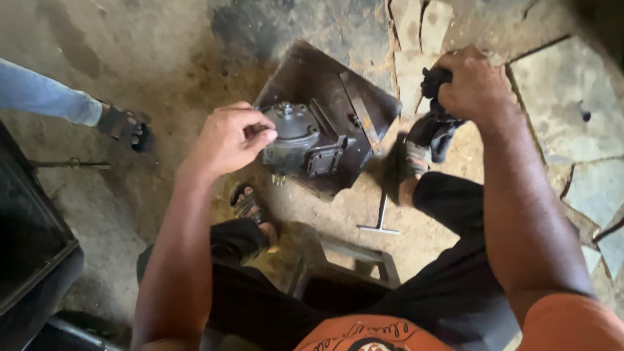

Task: The person disassembles a mechanical engine part on a small stool. They use a T-handle wrench to loosen and remove bolts, then use a flathead screwdriver to pry off a circular cover. The person removes the cover and wipes the interior of the part with a cloth.

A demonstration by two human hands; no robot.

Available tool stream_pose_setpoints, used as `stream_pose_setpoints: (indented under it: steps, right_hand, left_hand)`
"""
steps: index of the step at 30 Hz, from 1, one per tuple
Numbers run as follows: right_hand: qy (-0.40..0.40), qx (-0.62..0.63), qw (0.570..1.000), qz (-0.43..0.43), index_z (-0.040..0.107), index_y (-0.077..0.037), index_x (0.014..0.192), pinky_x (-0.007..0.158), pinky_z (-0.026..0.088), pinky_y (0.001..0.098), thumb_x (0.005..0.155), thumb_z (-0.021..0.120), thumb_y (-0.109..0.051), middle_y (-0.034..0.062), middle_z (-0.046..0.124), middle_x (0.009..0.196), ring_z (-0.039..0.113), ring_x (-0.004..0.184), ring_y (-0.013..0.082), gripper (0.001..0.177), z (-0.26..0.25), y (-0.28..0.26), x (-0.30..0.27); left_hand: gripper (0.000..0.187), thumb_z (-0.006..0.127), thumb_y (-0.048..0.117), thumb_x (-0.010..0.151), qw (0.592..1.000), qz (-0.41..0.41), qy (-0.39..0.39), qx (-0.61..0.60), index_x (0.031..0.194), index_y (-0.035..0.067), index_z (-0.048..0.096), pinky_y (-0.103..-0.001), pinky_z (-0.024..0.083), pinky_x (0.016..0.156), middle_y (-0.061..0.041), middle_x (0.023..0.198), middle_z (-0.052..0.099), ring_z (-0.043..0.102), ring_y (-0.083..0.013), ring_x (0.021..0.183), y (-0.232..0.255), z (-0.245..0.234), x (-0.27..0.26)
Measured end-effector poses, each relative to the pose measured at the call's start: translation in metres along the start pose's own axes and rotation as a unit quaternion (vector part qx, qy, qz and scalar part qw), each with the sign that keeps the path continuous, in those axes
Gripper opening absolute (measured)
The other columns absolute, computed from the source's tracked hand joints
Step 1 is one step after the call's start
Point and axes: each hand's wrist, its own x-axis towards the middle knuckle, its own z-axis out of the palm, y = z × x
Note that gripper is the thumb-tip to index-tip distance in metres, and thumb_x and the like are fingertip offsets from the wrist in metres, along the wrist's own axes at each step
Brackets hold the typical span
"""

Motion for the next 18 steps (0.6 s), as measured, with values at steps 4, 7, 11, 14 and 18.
stream_pose_setpoints:
  steps: [4,7,11,14,18]
  right_hand:
    - [-0.159,-0.020,0.985,0.069,0.078,-0.013,0.115,0.089,0.058,0.0470,0.068,0.080,-0.019,0.0202,0.075,0.105,0.073,0.098,0.0381,0.047,0.021,0.028,-0.002]
    - [-0.204,0.022,0.976,0.071,0.076,-0.013,0.113,0.083,0.060,0.0462,0.057,0.085,-0.022,0.0188,0.076,0.099,0.075,0.091,0.0364,0.058,0.086,0.074,0.004]
    - [-0.256,-0.044,0.960,0.107,0.077,-0.013,0.115,0.088,0.060,0.0473,0.073,0.073,-0.018,0.0218,0.078,0.105,0.074,0.100,0.0392,0.043,0.201,0.126,-0.011]
    - [-0.210,-0.005,0.967,0.142,0.077,-0.018,0.117,0.095,0.054,0.0485,0.079,0.072,-0.020,0.0193,0.073,0.116,0.067,0.111,0.0407,0.038,0.241,0.142,-0.031]
    - [-0.264,-0.031,0.952,0.152,0.072,-0.022,0.127,0.099,0.052,0.0488,0.080,0.070,-0.019,0.0185,0.069,0.123,0.064,0.116,0.0415,0.046,0.253,0.151,-0.038]
  left_hand:
    - [0.019,0.082,0.020,0.086,1.000,-0.022,-0.014,0.011,0.093,0.005,0.073,-0.034,0.056,0.069,-0.009,0.087,0.072,0.072,-0.0213,0.078,-0.005,-0.001,-0.001]
    - [0.028,0.088,0.024,0.084,0.996,-0.049,-0.006,0.075,0.086,0.002,0.070,-0.035,0.054,0.067,-0.010,0.083,0.072,0.071,-0.0230,0.074,-0.001,0.002,0.004]
    - [0.019,0.084,0.017,0.084,0.998,-0.025,-0.012,0.050,0.094,0.004,0.074,-0.035,0.055,0.066,-0.010,0.084,0.071,0.071,-0.0222,0.073,0.005,0.000,0.004]
    - [0.012,0.079,0.009,0.084,0.999,-0.010,-0.024,0.022,0.095,0.005,0.075,-0.034,0.056,0.066,-0.009,0.086,0.071,0.072,-0.0207,0.073,0.007,-0.005,0.006]
    - [0.009,0.080,0.006,0.086,0.999,-0.019,-0.031,-0.006,0.093,0.004,0.074,-0.032,0.058,0.066,-0.009,0.085,0.071,0.073,-0.0193,0.071,0.007,-0.006,0.004]
